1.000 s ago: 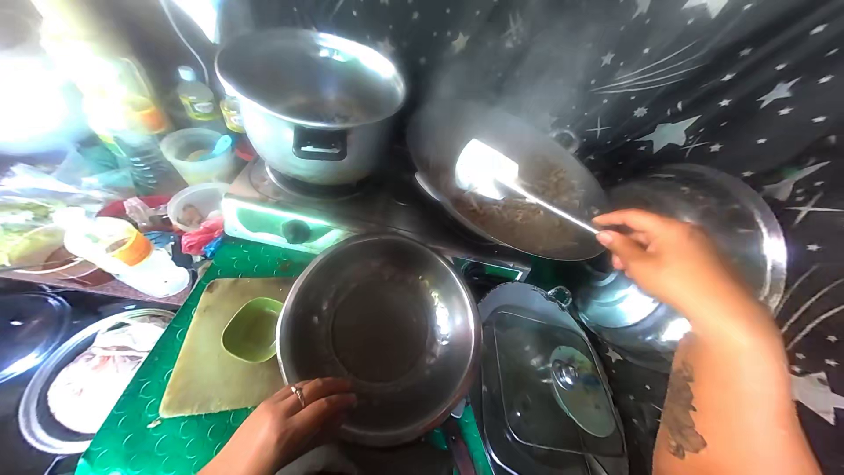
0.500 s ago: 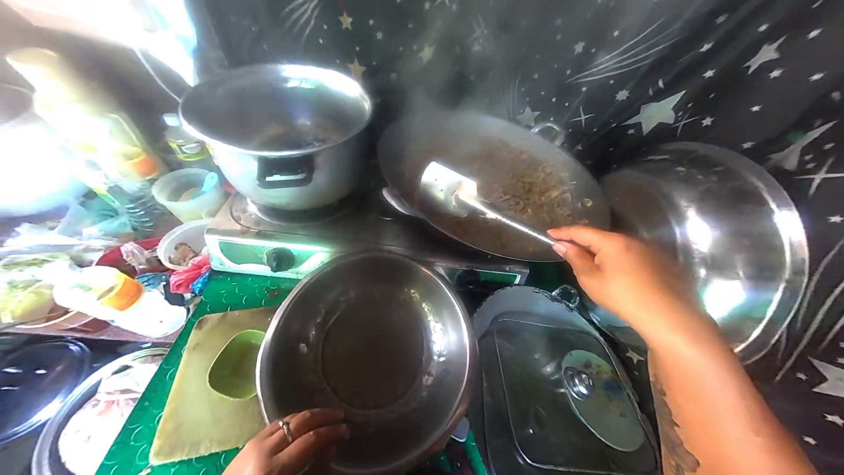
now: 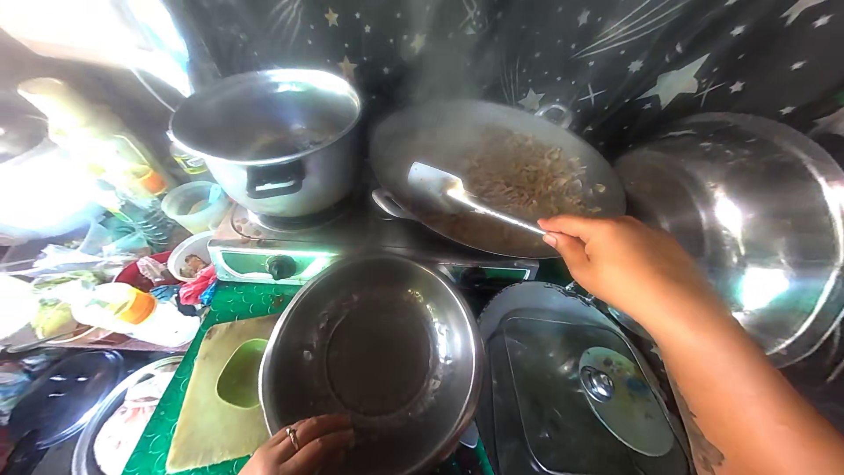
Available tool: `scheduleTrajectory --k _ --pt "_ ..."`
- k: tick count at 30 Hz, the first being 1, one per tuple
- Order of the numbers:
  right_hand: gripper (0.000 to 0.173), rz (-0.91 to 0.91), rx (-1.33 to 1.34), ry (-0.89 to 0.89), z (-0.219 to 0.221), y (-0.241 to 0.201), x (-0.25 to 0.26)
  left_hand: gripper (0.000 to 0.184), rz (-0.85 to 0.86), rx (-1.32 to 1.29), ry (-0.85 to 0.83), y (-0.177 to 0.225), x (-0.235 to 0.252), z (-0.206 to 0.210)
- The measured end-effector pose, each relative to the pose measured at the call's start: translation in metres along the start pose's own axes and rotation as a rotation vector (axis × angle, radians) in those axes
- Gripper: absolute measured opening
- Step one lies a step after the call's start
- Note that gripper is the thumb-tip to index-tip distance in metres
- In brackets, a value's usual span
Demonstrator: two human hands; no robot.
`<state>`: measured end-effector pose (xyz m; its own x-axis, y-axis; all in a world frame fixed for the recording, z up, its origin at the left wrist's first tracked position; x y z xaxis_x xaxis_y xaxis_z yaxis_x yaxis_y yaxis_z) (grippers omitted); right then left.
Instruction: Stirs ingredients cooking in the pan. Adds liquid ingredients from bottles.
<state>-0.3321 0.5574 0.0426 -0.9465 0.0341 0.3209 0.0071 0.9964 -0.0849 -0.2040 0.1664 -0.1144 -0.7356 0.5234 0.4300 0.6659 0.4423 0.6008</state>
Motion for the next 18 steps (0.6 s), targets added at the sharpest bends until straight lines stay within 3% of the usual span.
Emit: scheduleTrajectory --k 7,12,18 --pt "0.02 0.148 0.256 -0.138 0.02 0.037 0.023 0.018 0.002 0.015 -0.003 0.002 0.001 0.002" --pt "0.026 0.192 0.072 -0.011 0.0 0.022 0.025 0.019 -0.002 0.016 0.015 0.0 -0.005 0.002" --pt "0.026 0.18 0.005 -0.054 0.0 0.004 0.026 0.018 0.009 0.011 0.034 -0.002 -0.006 0.003"
Point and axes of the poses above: each hand's wrist, its own x-axis towards the middle knuckle, its own z-axis out of the palm, y = z × x, the point moved 5 cm from there along x, towards the middle knuckle, and after that the axes turned 9 degrees about y, right-handed, at the moved point
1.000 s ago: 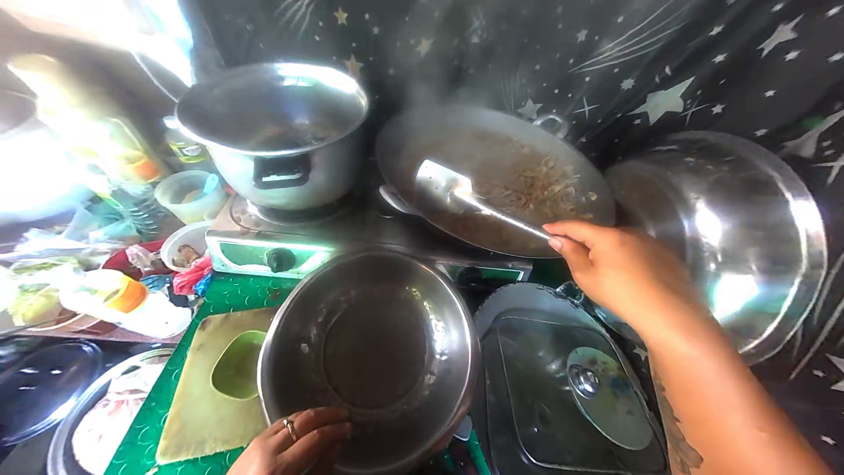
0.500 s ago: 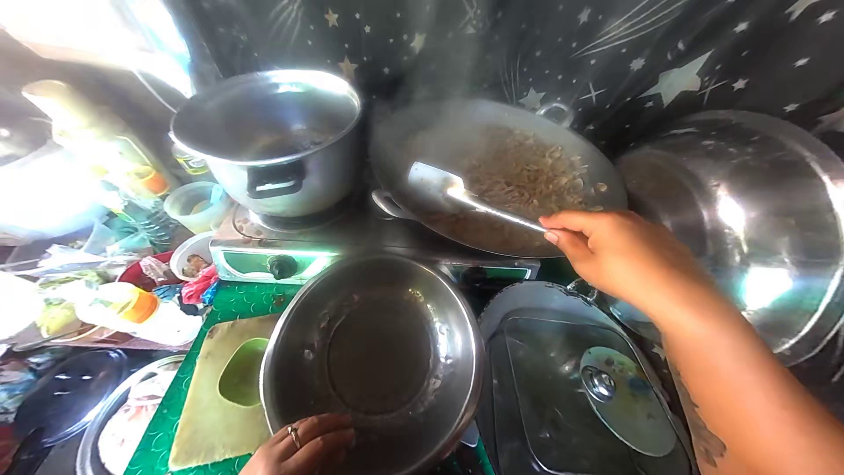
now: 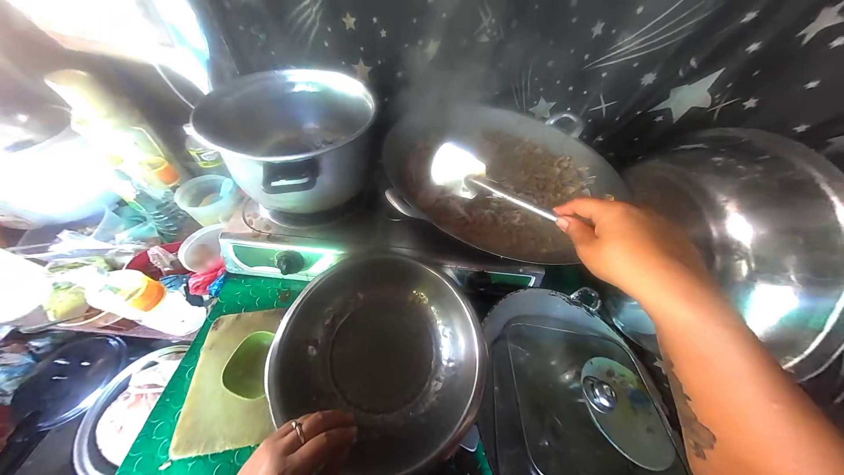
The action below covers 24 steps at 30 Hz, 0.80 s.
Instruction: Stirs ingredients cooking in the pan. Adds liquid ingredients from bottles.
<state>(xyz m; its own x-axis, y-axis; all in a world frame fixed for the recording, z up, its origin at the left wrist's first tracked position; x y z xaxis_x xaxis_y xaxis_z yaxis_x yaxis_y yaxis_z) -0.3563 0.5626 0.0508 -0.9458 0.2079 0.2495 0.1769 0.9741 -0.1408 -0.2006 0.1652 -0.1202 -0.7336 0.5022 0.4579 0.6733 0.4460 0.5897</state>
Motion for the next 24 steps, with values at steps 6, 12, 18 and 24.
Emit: scheduleTrajectory --k 6,12,18,24 --pt "0.026 -0.081 -0.005 0.116 -0.011 0.001 -0.026 0.018 0.015 0.005 0.005 -0.002 -0.001 0.001" --pt "0.029 -0.268 -0.082 0.282 -0.014 -0.01 -0.055 0.018 0.029 0.013 -0.003 -0.001 0.002 0.005" --pt "0.031 -0.243 -0.098 0.306 -0.016 0.0 -0.064 0.018 0.01 0.022 -0.019 -0.001 0.002 0.003" --pt "0.039 -0.141 0.049 0.218 -0.026 0.033 -0.073 0.018 0.004 0.033 -0.022 0.0 0.001 0.004"
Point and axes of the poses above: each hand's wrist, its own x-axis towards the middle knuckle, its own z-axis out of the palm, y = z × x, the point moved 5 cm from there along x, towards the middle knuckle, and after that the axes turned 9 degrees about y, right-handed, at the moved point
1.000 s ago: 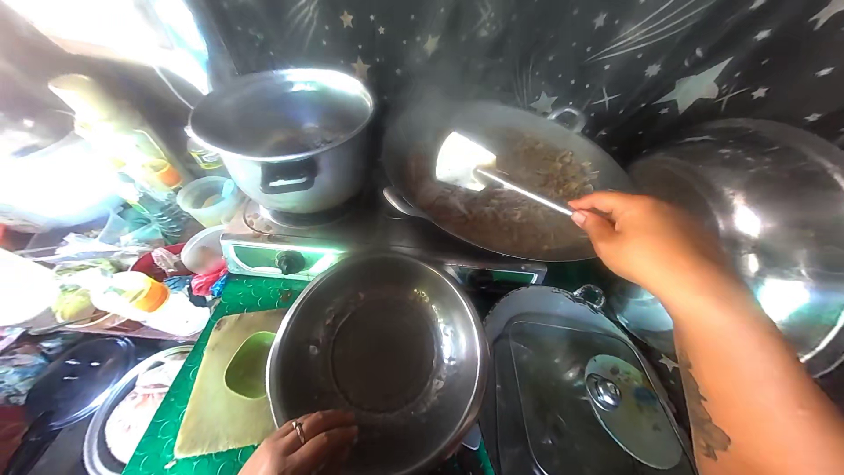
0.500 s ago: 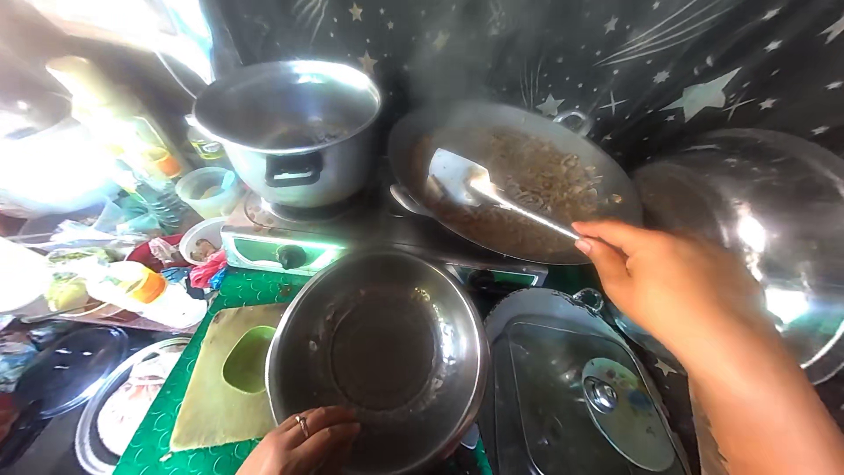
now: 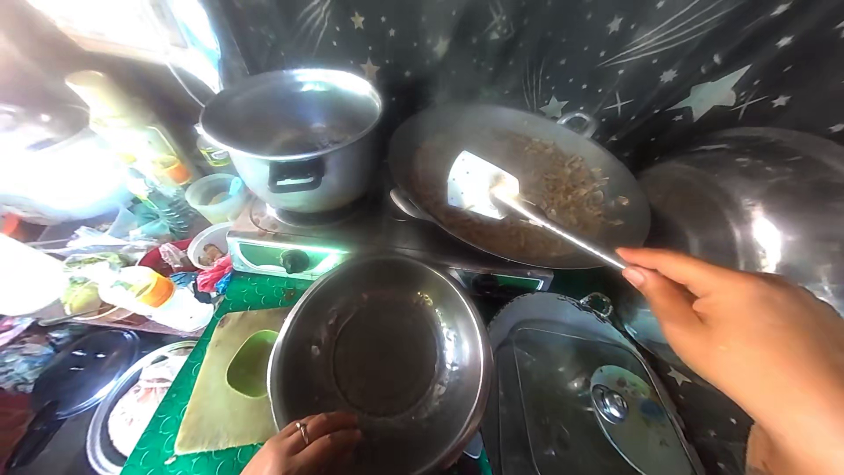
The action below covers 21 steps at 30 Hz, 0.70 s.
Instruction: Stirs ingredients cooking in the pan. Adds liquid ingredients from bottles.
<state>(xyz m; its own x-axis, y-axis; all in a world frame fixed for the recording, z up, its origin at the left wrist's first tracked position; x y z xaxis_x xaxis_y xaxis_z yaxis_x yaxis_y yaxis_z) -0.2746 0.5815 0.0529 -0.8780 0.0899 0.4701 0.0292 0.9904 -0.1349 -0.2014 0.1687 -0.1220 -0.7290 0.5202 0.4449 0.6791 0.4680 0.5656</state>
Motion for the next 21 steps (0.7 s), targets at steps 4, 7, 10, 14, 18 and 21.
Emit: scheduleTrajectory --k 4,7,10,14,18,21 --pt "0.037 0.016 0.01 -0.054 0.004 0.004 -0.005 0.018 0.009 -0.004 -0.013 0.0 0.001 0.003" --pt "0.037 0.009 0.012 -0.051 0.007 0.003 -0.007 0.018 0.003 -0.016 -0.023 0.002 0.003 0.003" --pt "0.038 -0.005 0.003 -0.035 0.011 -0.001 -0.008 0.018 -0.004 -0.029 -0.042 0.002 0.003 0.002" --pt "0.036 -0.041 -0.019 -0.015 0.016 -0.01 -0.009 0.018 -0.015 -0.023 -0.05 0.002 0.003 0.002" --pt "0.034 -0.079 -0.053 -0.005 0.023 -0.015 -0.007 0.019 -0.005 -0.018 -0.053 0.001 0.004 0.005" --pt "0.03 -0.01 0.004 -0.104 0.031 0.001 0.001 0.018 -0.017 -0.018 -0.067 0.001 0.005 0.005"
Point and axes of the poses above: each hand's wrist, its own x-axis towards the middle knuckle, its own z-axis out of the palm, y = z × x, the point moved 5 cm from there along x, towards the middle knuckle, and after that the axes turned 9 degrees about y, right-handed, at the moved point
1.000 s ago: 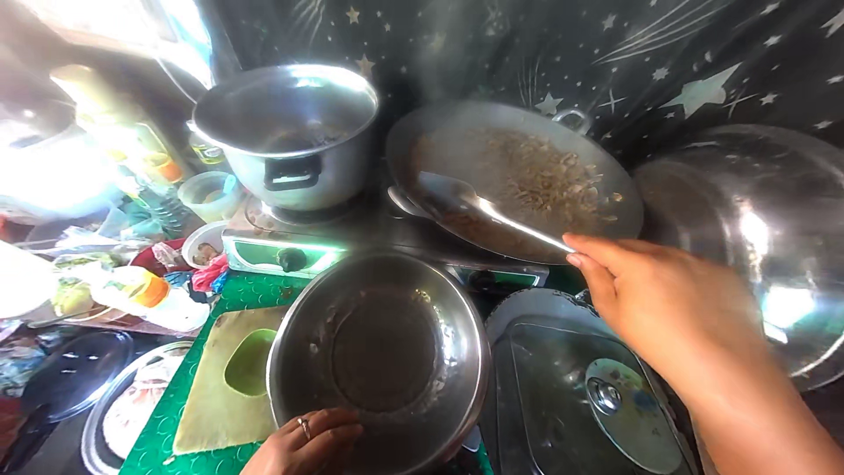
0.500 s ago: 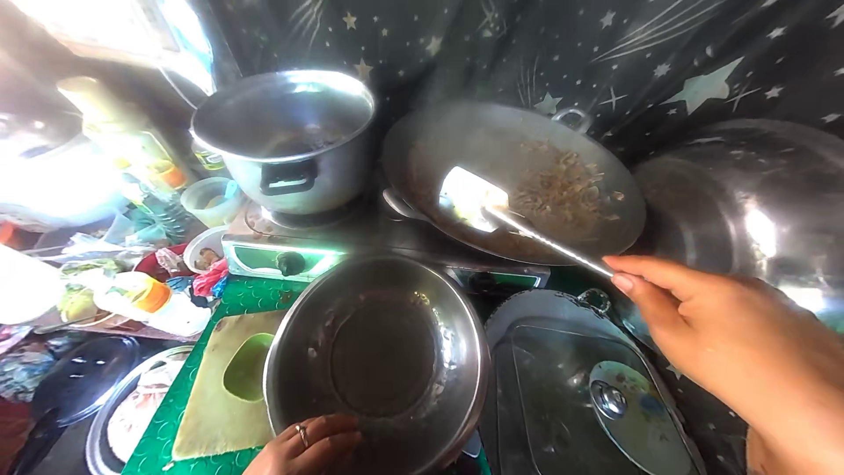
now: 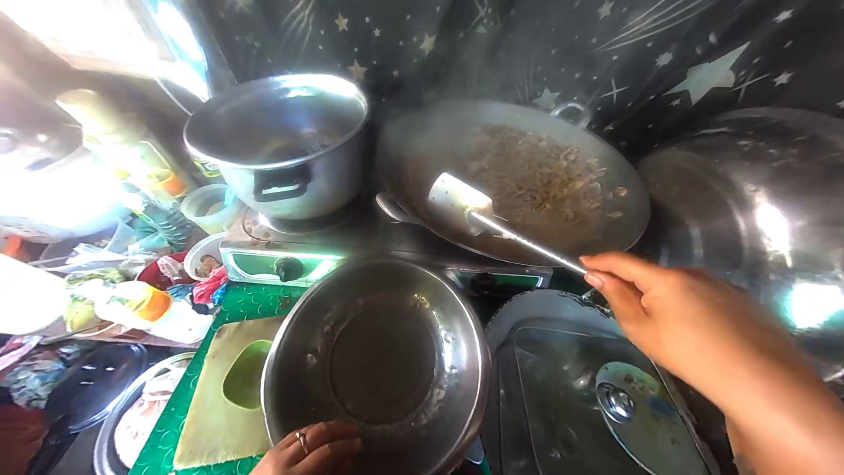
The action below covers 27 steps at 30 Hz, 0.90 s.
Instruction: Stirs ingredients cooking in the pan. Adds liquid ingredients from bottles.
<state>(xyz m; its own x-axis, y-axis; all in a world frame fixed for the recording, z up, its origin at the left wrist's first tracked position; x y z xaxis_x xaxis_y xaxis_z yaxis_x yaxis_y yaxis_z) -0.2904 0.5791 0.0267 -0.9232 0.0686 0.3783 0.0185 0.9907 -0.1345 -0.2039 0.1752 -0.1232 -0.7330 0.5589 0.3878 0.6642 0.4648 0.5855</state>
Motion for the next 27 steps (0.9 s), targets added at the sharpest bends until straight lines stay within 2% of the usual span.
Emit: scheduleTrajectory --k 7,21,27 --pt "0.038 0.039 0.057 0.045 -0.007 0.007 -0.003 0.018 0.008 -0.002 0.003 -0.001 0.0 0.0" --pt "0.035 -0.015 -0.027 0.029 -0.001 -0.005 -0.014 0.018 0.04 -0.013 0.016 0.0 0.002 0.002" --pt "0.036 -0.001 -0.046 0.062 -0.013 -0.002 -0.014 0.017 0.045 0.0 0.021 0.001 0.004 0.003"
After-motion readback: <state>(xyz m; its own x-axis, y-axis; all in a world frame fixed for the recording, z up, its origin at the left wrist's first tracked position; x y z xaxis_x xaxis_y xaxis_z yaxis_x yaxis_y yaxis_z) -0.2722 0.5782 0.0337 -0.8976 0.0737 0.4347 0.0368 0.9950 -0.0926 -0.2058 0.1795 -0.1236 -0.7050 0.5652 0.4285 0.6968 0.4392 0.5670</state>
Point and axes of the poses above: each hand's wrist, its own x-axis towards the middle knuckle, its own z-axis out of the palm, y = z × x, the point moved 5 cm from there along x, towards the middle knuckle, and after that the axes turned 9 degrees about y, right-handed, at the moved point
